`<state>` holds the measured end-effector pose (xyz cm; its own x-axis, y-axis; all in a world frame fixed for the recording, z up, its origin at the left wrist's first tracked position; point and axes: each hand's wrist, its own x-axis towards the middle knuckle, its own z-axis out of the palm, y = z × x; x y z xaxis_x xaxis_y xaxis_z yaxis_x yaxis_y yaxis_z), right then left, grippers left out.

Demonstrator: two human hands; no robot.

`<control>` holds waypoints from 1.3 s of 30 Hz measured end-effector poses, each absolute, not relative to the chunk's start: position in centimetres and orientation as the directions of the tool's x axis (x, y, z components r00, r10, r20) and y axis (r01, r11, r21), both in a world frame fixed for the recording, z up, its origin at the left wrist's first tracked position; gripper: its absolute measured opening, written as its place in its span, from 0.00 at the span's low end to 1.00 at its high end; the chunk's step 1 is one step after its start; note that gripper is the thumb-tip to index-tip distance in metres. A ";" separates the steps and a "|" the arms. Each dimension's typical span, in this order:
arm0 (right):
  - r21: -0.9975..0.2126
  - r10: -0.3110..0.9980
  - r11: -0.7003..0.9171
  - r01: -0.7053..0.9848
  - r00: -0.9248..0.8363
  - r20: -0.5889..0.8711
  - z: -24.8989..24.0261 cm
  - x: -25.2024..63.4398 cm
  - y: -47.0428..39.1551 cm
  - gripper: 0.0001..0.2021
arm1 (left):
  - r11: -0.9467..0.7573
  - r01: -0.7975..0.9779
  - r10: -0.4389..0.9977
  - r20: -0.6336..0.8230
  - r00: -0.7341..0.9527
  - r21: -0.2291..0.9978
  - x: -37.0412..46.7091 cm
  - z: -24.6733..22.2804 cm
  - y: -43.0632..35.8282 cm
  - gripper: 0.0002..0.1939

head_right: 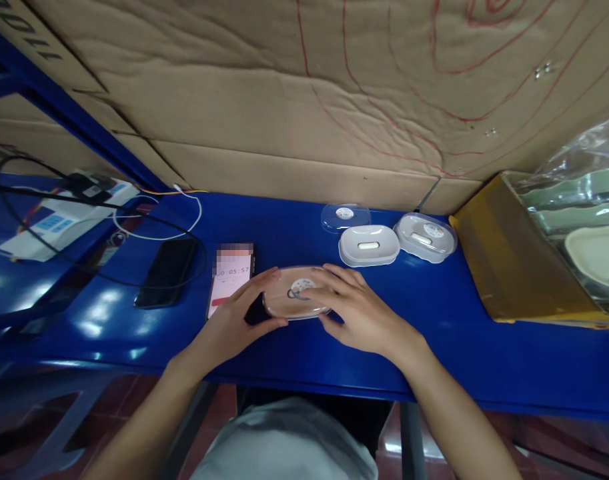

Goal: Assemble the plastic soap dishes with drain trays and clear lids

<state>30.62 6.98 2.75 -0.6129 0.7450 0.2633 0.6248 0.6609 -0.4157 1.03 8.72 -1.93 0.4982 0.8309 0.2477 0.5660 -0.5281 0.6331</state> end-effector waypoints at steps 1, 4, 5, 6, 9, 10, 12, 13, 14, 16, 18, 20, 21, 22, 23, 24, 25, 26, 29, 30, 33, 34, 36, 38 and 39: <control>-0.416 0.745 0.661 0.624 -0.614 0.262 2.8 30.6 7.0 0.24 | -0.524 0.567 0.833 0.243 0.497 0.636 1.0 -1.9 8.7 0.43; -0.420 0.748 0.657 0.626 -0.611 0.260 2.8 30.6 7.0 0.24 | -0.509 0.574 0.841 0.231 0.489 0.642 1.1 -1.8 8.7 0.43; -0.421 0.749 0.656 0.626 -0.610 0.258 2.8 30.6 7.0 0.25 | -0.508 0.575 0.842 0.229 0.488 0.641 1.1 -1.8 8.6 0.43; -0.422 0.748 0.656 0.625 -0.611 0.258 2.8 30.6 7.0 0.26 | -0.509 0.575 0.841 0.229 0.490 0.640 1.2 -1.7 8.6 0.43; -0.426 0.747 0.657 0.623 -0.614 0.255 2.8 30.6 7.0 0.28 | -0.512 0.577 0.839 0.227 0.494 0.636 1.3 -1.6 8.6 0.42; -0.426 0.748 0.656 0.623 -0.613 0.255 2.8 30.6 7.0 0.27 | -0.512 0.578 0.839 0.226 0.495 0.636 1.3 -1.6 8.6 0.42; -0.427 0.751 0.653 0.626 -0.610 0.254 2.8 30.6 7.0 0.26 | -0.510 0.578 0.840 0.223 0.495 0.637 1.3 -1.7 8.6 0.42; -0.427 0.752 0.652 0.627 -0.609 0.253 2.8 30.6 7.0 0.26 | -0.509 0.579 0.840 0.221 0.495 0.637 1.3 -1.7 8.6 0.42; -0.427 0.752 0.651 0.627 -0.609 0.253 2.8 30.6 7.0 0.25 | -0.507 0.580 0.841 0.218 0.495 0.638 1.3 -1.7 8.6 0.42; -0.428 0.754 0.649 0.629 -0.610 0.245 2.8 30.6 6.9 0.24 | -0.504 0.583 0.842 0.212 0.496 0.637 1.2 -1.7 8.6 0.42; -0.429 0.755 0.645 0.632 -0.613 0.232 2.8 30.6 6.9 0.23 | -0.507 0.581 0.839 0.212 0.500 0.636 1.2 -1.7 8.6 0.42; -0.433 0.757 0.641 0.634 -0.617 0.217 2.8 30.7 7.0 0.23 | -0.517 0.576 0.834 0.218 0.507 0.633 1.2 -1.6 8.6 0.42; -0.438 0.758 0.638 0.634 -0.617 0.210 2.9 30.7 7.0 0.24 | -0.522 0.574 0.830 0.222 0.511 0.631 1.2 -1.6 8.6 0.42; -0.444 0.759 0.634 0.633 -0.617 0.205 2.9 30.8 7.0 0.24 | -0.526 0.572 0.828 0.225 0.514 0.630 1.2 -1.5 8.5 0.42; -0.450 0.761 0.631 0.632 -0.617 0.200 2.9 30.8 7.0 0.25 | -0.527 0.571 0.827 0.225 0.515 0.630 1.2 -1.5 8.5 0.42; -0.454 0.763 0.628 0.632 -0.616 0.197 2.9 30.8 7.1 0.25 | -0.527 0.570 0.827 0.224 0.516 0.630 1.2 -1.5 8.5 0.42; -0.457 0.763 0.627 0.631 -0.616 0.196 2.9 30.8 7.1 0.25 | -0.527 0.569 0.827 0.226 0.515 0.631 1.2 -1.5 8.5 0.42; -0.457 0.763 0.627 0.631 -0.616 0.197 2.9 30.8 7.1 0.25 | -0.529 0.568 0.826 0.228 0.516 0.631 1.2 -1.5 8.5 0.42; -0.453 0.762 0.630 0.631 -0.616 0.203 2.9 30.7 7.1 0.25 | -0.537 0.562 0.822 0.238 0.518 0.629 1.2 -1.5 8.5 0.42; -0.453 0.762 0.630 0.631 -0.615 0.203 2.8 30.7 7.1 0.26 | -0.539 0.561 0.821 0.242 0.517 0.629 1.2 -1.5 8.5 0.41; -0.459 0.770 0.619 0.638 -0.609 0.192 2.8 30.7 7.2 0.29 | -0.543 0.559 0.819 0.247 0.518 0.627 1.3 -1.5 8.5 0.41; -0.462 0.773 0.613 0.641 -0.607 0.185 2.7 30.7 7.2 0.29 | -0.544 0.560 0.818 0.247 0.519 0.625 1.3 -1.5 8.5 0.41; -0.467 0.779 0.603 0.647 -0.602 0.173 2.7 30.6 7.2 0.30 | -0.542 0.564 0.819 0.241 0.521 0.623 1.3 -1.6 8.5 0.41; -0.469 0.782 0.598 0.650 -0.603 0.161 2.7 30.6 7.2 0.30 | -0.539 0.564 0.820 0.238 0.520 0.625 1.2 -1.6 8.5 0.40; -0.469 0.781 0.598 0.650 -0.604 0.159 2.6 30.5 7.2 0.31 | -0.538 0.563 0.821 0.237 0.520 0.628 1.2 -1.7 8.5 0.40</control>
